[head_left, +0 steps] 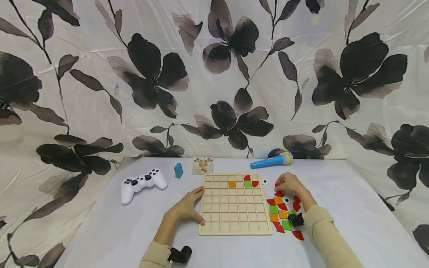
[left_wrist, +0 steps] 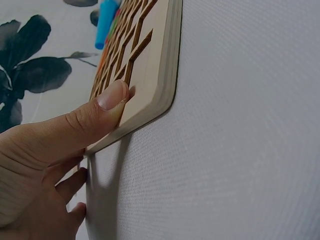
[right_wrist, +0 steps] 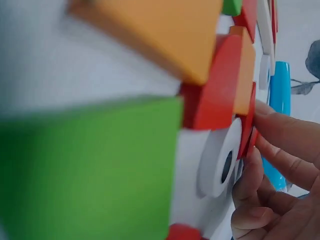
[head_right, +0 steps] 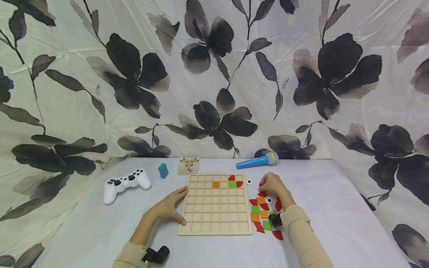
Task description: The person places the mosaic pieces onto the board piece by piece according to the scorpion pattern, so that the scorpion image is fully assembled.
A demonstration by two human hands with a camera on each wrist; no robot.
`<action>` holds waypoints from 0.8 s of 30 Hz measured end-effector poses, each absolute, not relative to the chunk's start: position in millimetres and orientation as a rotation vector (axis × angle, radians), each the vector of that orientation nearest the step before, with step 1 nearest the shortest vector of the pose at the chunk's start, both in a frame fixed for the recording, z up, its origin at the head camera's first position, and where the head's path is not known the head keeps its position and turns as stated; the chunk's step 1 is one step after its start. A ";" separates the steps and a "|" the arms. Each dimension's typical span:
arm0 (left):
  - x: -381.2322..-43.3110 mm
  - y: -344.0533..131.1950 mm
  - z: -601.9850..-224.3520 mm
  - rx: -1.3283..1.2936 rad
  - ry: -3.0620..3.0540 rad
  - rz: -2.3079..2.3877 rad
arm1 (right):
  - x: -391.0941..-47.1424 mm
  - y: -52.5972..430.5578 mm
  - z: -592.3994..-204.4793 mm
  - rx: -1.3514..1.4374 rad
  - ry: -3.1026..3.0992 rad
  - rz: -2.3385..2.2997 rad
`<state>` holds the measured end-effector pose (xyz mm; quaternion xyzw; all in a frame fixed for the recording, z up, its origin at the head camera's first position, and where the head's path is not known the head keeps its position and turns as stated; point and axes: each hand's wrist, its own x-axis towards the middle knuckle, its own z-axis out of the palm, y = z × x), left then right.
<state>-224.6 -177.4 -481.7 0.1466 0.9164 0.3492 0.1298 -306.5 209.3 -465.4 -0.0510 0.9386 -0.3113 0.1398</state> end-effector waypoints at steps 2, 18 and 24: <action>-225.0 -177.5 -482.0 0.429 2.660 1.018 | -307.6 207.3 -465.6 -0.121 2.692 -0.901; -226.2 -177.8 -482.8 0.418 2.656 1.008 | -320.3 170.3 -452.6 -0.530 2.780 -1.042; -226.5 -178.8 -483.4 0.436 2.650 1.012 | -324.9 132.2 -453.9 -0.666 2.744 -1.062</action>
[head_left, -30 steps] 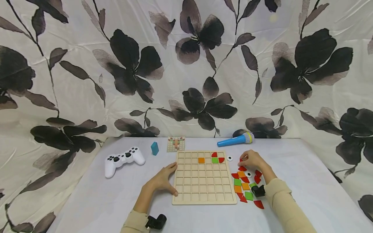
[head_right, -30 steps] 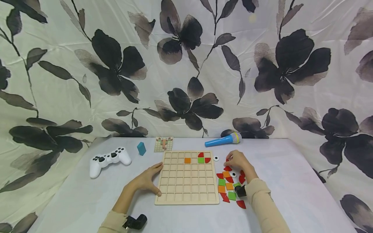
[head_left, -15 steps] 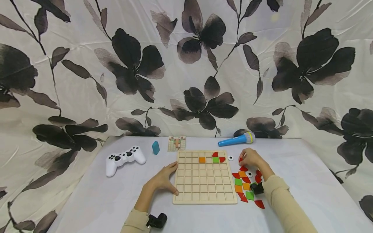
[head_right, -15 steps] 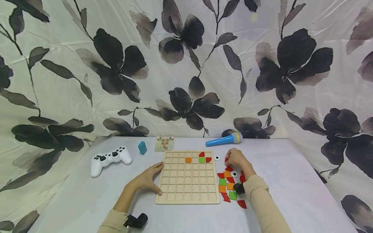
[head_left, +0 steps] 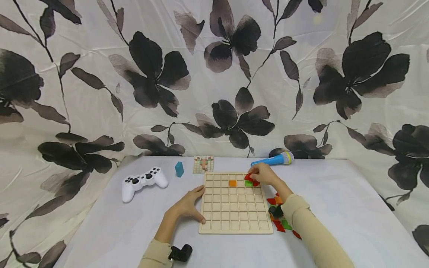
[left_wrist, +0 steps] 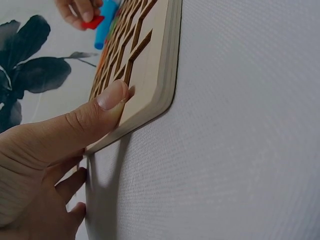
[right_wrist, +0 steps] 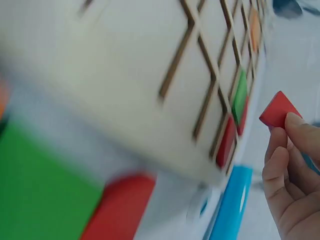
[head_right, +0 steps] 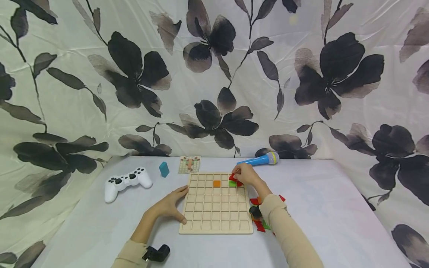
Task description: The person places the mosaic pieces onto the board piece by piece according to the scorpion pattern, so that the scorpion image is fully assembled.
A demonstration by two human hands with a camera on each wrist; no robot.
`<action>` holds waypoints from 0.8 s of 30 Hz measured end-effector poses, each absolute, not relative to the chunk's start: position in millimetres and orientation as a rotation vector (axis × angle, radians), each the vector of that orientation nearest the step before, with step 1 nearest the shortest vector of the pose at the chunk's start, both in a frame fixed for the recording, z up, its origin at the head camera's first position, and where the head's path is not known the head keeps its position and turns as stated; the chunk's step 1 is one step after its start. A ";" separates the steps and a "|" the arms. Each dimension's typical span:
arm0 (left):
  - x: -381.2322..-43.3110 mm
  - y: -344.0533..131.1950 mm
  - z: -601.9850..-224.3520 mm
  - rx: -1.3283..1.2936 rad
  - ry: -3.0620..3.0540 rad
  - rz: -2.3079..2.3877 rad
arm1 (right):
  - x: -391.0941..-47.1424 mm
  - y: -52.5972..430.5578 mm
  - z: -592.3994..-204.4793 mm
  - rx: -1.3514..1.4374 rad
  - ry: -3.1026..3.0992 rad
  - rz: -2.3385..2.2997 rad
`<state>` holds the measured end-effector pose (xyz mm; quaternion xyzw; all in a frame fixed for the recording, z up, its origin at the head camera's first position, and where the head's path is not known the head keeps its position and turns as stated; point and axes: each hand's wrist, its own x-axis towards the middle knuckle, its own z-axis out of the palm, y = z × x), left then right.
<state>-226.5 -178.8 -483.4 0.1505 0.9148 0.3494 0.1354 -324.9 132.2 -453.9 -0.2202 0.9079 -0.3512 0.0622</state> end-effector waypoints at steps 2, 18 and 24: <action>-226.9 -178.8 -483.6 0.438 2.651 1.012 | -325.8 122.4 -456.0 -0.695 2.743 -1.045; -225.7 -177.4 -481.2 0.449 2.664 1.018 | -325.0 91.6 -466.1 -0.712 2.778 -0.908; -225.2 -177.0 -482.7 0.450 2.665 1.028 | -322.6 88.8 -466.4 -0.717 2.802 -0.878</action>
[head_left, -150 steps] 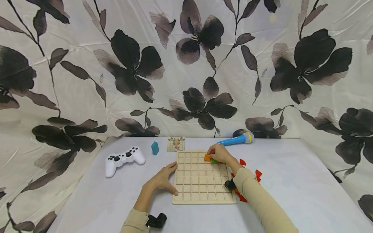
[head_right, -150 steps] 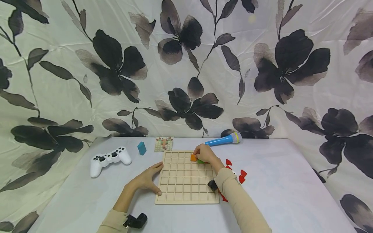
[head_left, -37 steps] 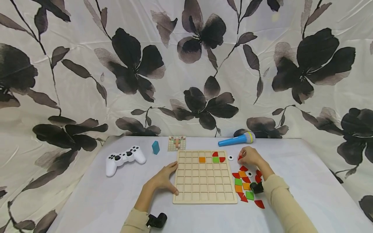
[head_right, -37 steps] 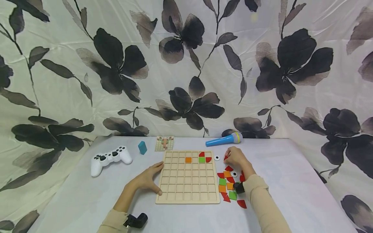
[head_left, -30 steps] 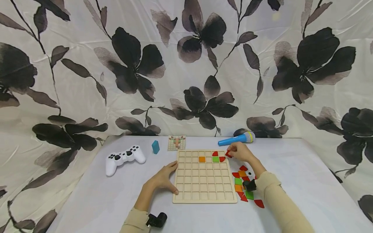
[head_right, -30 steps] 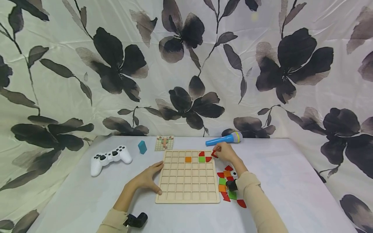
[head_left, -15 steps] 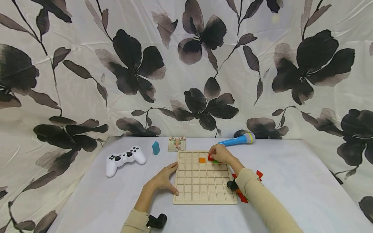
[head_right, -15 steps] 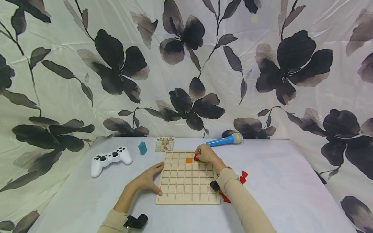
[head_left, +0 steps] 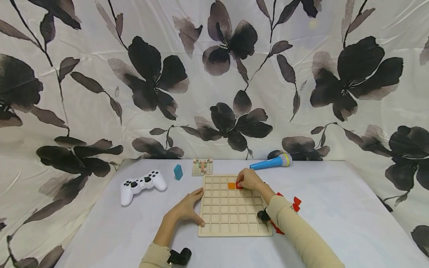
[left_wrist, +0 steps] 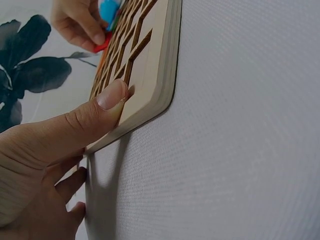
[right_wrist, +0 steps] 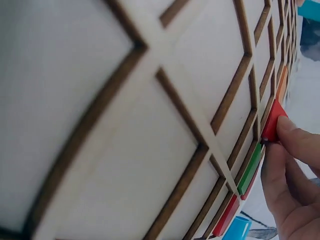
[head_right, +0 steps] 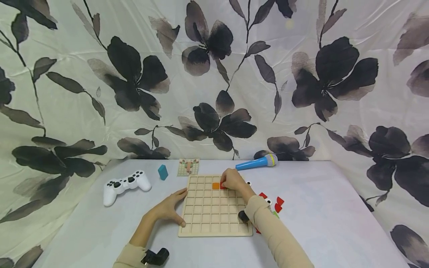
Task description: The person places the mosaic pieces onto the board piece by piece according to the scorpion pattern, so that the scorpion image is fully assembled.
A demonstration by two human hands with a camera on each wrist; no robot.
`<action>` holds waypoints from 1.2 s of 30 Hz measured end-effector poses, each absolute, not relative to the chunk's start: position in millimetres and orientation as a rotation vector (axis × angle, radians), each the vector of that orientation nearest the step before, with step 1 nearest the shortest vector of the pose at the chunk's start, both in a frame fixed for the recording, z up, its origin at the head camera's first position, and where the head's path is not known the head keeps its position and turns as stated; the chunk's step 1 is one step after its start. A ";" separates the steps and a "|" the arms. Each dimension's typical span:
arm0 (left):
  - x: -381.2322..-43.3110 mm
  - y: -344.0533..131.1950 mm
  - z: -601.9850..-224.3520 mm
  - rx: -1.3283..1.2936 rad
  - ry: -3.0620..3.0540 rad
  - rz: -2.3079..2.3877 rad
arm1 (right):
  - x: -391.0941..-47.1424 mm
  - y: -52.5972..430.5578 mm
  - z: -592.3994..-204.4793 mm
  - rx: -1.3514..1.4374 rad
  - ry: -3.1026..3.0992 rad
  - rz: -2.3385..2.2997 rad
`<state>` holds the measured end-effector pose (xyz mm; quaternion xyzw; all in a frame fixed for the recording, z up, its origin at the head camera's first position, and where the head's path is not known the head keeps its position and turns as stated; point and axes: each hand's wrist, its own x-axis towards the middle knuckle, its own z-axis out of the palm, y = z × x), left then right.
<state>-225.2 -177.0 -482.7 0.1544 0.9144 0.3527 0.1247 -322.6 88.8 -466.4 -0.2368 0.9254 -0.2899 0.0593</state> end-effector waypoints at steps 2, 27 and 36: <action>-224.8 -177.4 -483.0 0.449 2.664 1.033 | -321.5 87.6 -466.1 -0.709 2.806 -0.861; -226.4 -178.8 -487.5 0.442 2.676 1.029 | -312.6 100.2 -457.0 -0.778 2.748 -0.821; -226.6 -178.6 -487.7 0.412 2.682 1.020 | -308.0 166.9 -459.3 -0.721 2.771 -1.023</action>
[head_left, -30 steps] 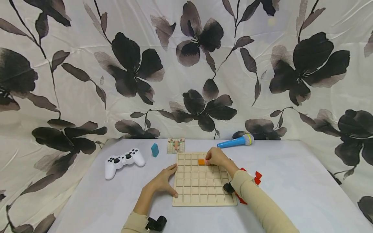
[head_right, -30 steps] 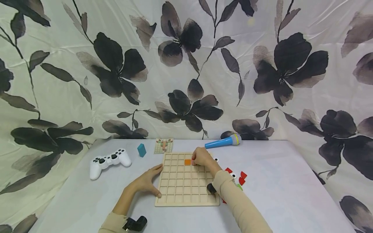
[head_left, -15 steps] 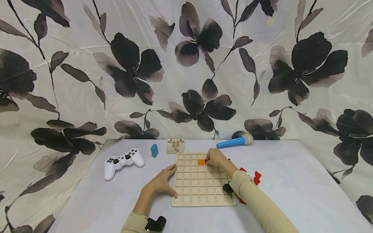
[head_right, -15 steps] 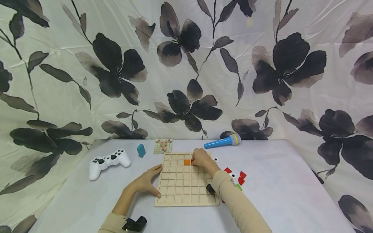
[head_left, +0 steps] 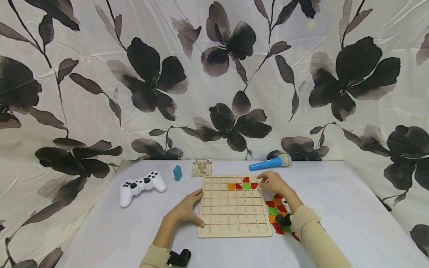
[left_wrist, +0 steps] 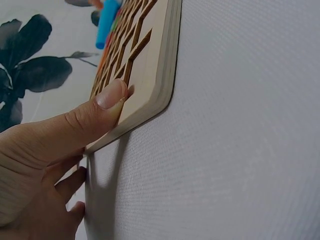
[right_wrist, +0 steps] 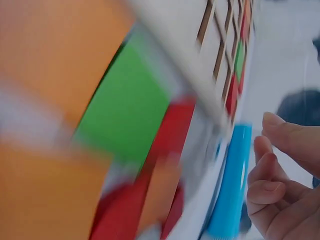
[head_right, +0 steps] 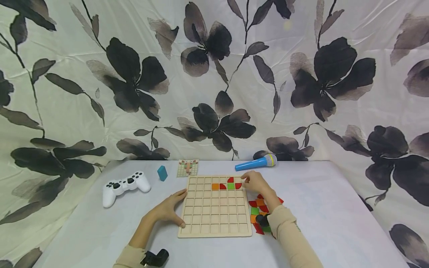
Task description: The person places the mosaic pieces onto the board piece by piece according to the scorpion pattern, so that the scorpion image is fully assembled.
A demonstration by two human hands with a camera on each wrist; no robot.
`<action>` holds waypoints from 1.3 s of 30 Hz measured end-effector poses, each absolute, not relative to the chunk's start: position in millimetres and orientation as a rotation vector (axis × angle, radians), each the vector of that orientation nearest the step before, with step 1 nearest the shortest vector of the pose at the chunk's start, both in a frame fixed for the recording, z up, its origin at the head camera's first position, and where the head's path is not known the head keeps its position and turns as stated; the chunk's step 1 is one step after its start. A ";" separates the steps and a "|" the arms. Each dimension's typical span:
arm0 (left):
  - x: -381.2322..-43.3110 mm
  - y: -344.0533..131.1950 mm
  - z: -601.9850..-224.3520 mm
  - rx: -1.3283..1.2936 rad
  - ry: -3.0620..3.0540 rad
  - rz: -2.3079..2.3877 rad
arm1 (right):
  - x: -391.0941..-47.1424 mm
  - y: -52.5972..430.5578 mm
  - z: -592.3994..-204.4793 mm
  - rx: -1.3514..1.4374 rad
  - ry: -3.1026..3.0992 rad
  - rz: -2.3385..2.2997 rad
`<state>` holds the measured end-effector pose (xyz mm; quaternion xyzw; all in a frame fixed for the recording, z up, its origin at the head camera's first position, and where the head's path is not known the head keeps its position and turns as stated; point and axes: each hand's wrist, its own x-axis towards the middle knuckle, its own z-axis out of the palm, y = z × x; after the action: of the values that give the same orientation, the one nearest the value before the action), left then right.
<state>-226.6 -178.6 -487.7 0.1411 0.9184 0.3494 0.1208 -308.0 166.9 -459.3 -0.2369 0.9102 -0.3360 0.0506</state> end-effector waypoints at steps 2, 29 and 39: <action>-226.4 -178.6 -487.6 0.411 2.683 1.022 | -295.2 177.5 -449.7 -0.597 2.788 -0.991; -225.7 -178.9 -484.2 0.429 2.672 1.016 | -273.2 215.9 -463.4 -0.371 2.650 -0.747; -225.7 -178.6 -485.2 0.441 2.671 1.028 | -281.2 211.4 -467.5 -0.332 2.636 -0.801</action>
<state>-225.7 -178.6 -485.2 0.1513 0.9155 0.3521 0.1224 -281.2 211.4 -467.5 -0.1177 0.9340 -0.2837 0.1825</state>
